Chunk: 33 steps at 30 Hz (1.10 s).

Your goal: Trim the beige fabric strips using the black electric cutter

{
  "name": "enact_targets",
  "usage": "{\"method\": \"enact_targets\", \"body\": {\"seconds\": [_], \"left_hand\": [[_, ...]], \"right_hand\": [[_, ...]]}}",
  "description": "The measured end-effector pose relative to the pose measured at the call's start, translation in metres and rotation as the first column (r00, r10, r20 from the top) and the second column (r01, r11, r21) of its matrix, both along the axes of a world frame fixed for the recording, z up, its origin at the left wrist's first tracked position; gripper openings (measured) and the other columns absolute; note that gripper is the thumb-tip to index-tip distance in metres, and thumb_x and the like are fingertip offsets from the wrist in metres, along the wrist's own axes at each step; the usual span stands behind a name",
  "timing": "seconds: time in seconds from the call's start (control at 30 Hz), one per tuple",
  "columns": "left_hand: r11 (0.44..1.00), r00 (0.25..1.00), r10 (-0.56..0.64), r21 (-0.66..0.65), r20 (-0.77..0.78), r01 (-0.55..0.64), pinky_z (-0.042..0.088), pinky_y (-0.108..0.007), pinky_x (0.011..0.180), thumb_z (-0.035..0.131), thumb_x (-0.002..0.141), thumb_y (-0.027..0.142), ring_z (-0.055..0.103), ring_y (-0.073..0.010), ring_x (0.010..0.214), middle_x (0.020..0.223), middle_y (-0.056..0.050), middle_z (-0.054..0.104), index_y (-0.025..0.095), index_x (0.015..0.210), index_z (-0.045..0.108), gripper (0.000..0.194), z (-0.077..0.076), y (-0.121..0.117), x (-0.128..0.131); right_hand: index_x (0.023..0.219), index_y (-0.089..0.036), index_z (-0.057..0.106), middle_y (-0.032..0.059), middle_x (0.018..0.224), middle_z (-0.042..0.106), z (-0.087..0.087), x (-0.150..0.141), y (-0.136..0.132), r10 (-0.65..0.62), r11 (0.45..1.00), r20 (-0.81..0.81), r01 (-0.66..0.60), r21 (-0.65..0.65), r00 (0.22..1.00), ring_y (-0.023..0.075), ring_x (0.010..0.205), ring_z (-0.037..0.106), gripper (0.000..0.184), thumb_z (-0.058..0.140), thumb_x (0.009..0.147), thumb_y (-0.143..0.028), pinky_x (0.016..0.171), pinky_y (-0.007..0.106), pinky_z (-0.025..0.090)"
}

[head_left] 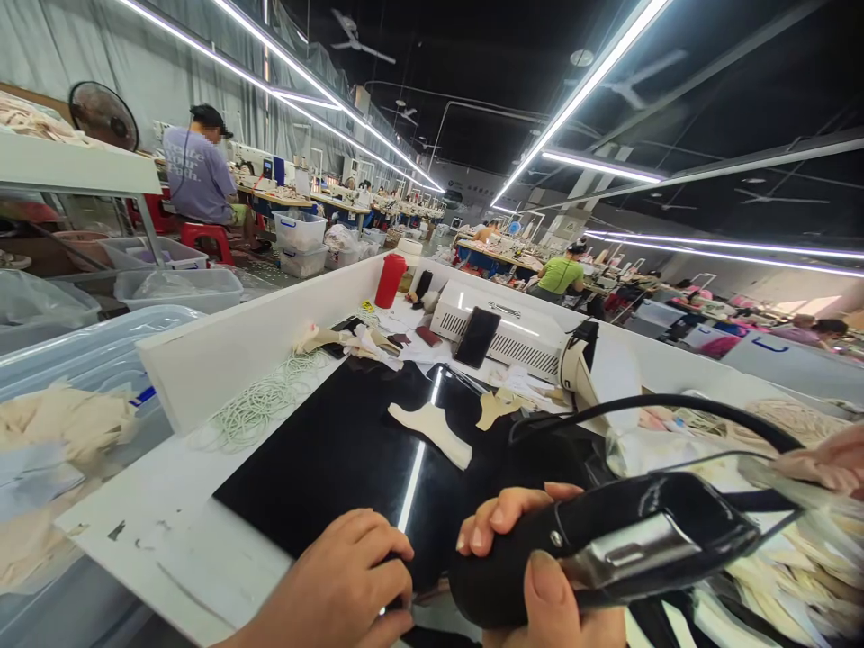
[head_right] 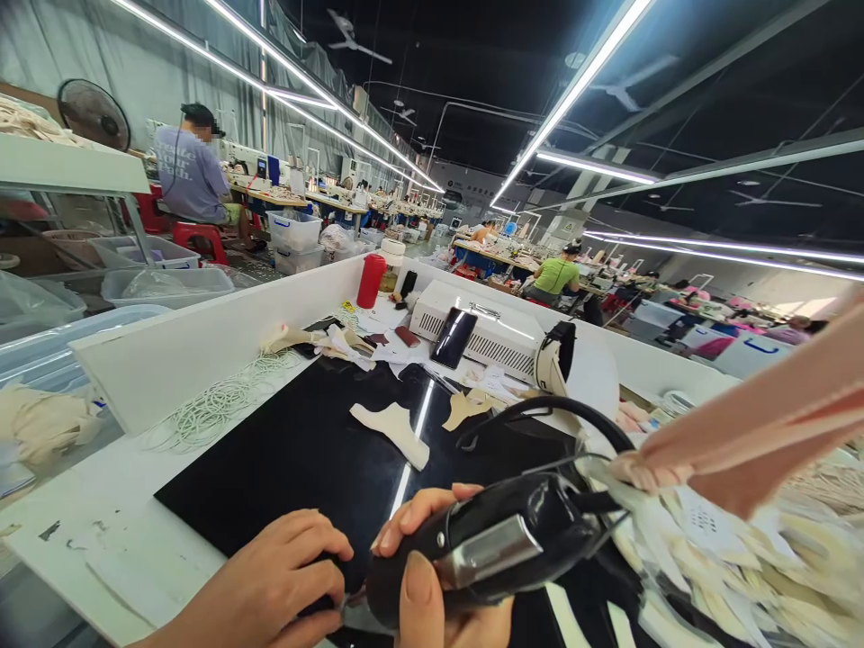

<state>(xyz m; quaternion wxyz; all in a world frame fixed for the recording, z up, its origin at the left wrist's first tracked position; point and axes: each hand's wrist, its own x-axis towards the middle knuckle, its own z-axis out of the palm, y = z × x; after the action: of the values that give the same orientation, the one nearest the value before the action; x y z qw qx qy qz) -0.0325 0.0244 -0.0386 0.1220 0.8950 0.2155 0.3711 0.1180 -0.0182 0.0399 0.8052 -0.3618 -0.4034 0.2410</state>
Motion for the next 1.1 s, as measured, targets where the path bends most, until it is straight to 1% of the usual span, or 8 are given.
{"method": "enact_targets", "body": {"seconds": [0.17,0.23,0.3,0.43,0.53,0.8,1.0,1.1], "left_hand": [[0.995,1.0,0.013,0.098,-0.017,-0.012,0.051,-0.032,0.101,0.066,0.102,0.028,0.067,-0.017,0.098,0.106,0.0,0.072,0.022,0.093,0.066,0.011,-0.001,-0.003,-0.004],[0.99,0.999,0.027,0.14,-0.017,-0.024,0.048,-0.031,0.106,0.061,0.105,0.029,0.068,-0.0156,0.096,0.105,0.001,0.072,0.023,0.097,0.068,0.013,-0.003,-0.005,-0.008],[0.984,0.999,0.039,0.174,0.013,-0.041,0.041,-0.03,0.113,0.058,0.107,0.03,0.067,-0.0138,0.096,0.106,0.002,0.072,0.025,0.099,0.07,0.015,-0.006,-0.005,-0.01],[0.969,0.995,0.056,0.234,0.087,-0.075,0.025,-0.026,0.124,0.064,0.105,0.032,0.066,-0.0116,0.102,0.106,0.005,0.073,0.027,0.101,0.072,0.01,-0.013,-0.005,-0.012],[0.952,0.991,0.075,0.288,0.113,-0.105,0.02,-0.026,0.127,0.065,0.104,0.031,0.066,-0.0117,0.1,0.101,0.006,0.074,0.026,0.098,0.073,0.012,-0.014,-0.004,-0.01],[0.939,0.989,0.087,0.323,0.117,-0.12,0.019,-0.029,0.128,0.06,0.106,0.028,0.066,-0.0126,0.099,0.098,0.005,0.074,0.025,0.096,0.073,0.017,-0.013,-0.009,-0.01],[0.944,0.991,0.087,0.31,0.104,-0.115,0.031,-0.03,0.124,0.061,0.106,0.027,0.067,-0.013,0.102,0.101,0.004,0.074,0.026,0.099,0.073,0.014,-0.018,-0.009,-0.011],[0.945,0.988,0.077,0.306,0.131,-0.114,0.025,-0.027,0.126,0.062,0.105,0.03,0.067,-0.012,0.101,0.099,0.005,0.075,0.025,0.098,0.072,0.014,-0.018,-0.007,-0.011]], "right_hand": [[0.117,-0.029,0.057,-0.0051,0.08,0.061,0.001,-0.003,-0.002,-0.011,1.0,-0.022,0.011,-0.011,1.0,0.0128,0.063,0.06,0.035,0.076,0.092,-0.044,0.057,0.028,0.054],[0.118,-0.029,0.057,-0.0054,0.081,0.061,0.001,-0.004,-0.002,-0.016,1.0,-0.017,0.016,-0.009,1.0,0.0123,0.063,0.06,0.034,0.075,0.092,-0.044,0.058,0.027,0.054],[0.118,-0.03,0.057,-0.0056,0.081,0.061,0.001,-0.004,-0.001,-0.019,1.0,-0.012,0.019,-0.005,1.0,0.012,0.064,0.059,0.035,0.075,0.093,-0.044,0.058,0.027,0.054],[0.117,-0.029,0.057,-0.0052,0.081,0.062,0.001,-0.004,-0.001,-0.016,1.0,-0.019,0.016,-0.007,1.0,0.0123,0.064,0.059,0.035,0.077,0.092,-0.043,0.058,0.028,0.053],[0.116,-0.029,0.058,-0.0051,0.08,0.062,0.002,-0.003,0.0,-0.018,1.0,-0.031,0.018,-0.01,0.999,0.0125,0.063,0.06,0.036,0.078,0.09,-0.043,0.057,0.028,0.053],[0.118,-0.029,0.058,-0.0053,0.079,0.063,-0.002,-0.005,0.002,0.013,1.0,-0.038,-0.012,0.013,0.999,0.0129,0.062,0.059,0.039,0.079,0.089,-0.044,0.056,0.028,0.053],[0.118,-0.029,0.058,-0.0053,0.08,0.063,-0.002,-0.007,0.003,0.027,1.0,-0.032,-0.027,0.014,0.999,0.0126,0.062,0.059,0.033,0.076,0.093,-0.041,0.057,0.029,0.053],[0.117,-0.029,0.058,-0.0055,0.08,0.063,0.001,-0.008,0.003,0.023,1.0,-0.034,-0.023,0.002,0.999,0.0124,0.063,0.06,0.031,0.075,0.093,-0.04,0.058,0.028,0.053]]}}
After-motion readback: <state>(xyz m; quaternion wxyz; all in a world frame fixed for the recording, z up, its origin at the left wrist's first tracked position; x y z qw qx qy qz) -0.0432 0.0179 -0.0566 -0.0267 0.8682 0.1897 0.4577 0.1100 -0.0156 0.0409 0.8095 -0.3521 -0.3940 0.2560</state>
